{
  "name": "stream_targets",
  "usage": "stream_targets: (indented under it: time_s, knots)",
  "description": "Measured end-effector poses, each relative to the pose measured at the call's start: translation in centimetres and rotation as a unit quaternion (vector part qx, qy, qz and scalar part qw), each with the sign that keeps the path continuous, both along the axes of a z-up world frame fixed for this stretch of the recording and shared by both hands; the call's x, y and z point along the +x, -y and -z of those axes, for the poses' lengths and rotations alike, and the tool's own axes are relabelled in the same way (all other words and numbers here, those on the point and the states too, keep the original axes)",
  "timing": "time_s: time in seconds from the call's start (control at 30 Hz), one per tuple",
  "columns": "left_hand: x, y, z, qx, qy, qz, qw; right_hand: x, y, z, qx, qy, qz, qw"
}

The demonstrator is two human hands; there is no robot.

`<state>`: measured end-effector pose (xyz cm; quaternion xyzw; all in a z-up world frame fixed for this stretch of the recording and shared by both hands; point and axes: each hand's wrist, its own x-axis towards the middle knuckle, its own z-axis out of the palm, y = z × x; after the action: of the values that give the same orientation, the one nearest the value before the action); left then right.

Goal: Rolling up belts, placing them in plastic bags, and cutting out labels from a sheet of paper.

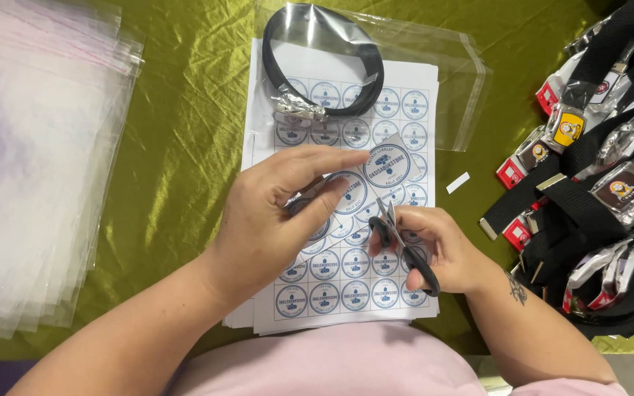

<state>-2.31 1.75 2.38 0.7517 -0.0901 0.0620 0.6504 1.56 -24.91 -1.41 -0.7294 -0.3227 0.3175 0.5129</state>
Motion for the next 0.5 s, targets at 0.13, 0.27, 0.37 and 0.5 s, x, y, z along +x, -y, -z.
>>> stream_targets:
  time_s: [0.13, 0.27, 0.37, 0.5]
  knots:
    - [-0.3, 0.0, 0.9, 0.04, 0.088, 0.022, 0.995, -0.1, -0.3, -0.2, -0.003, -0.009, 0.014, 1.0]
    - [-0.6, 0.1, 1.3, 0.059, 0.139, 0.027, 0.988, -0.2, -0.2, 0.0, -0.008, -0.022, 0.025, 0.999]
    - [-0.5, 0.2, 1.4, 0.053, 0.14, 0.031, 0.988, -0.2, -0.3, 0.1, -0.004, -0.007, 0.02, 1.0]
    - [-0.6, 0.2, 1.6, 0.043, 0.126, 0.046, 0.99, -0.1, -0.4, -0.2, -0.011, 0.003, 0.013, 1.0]
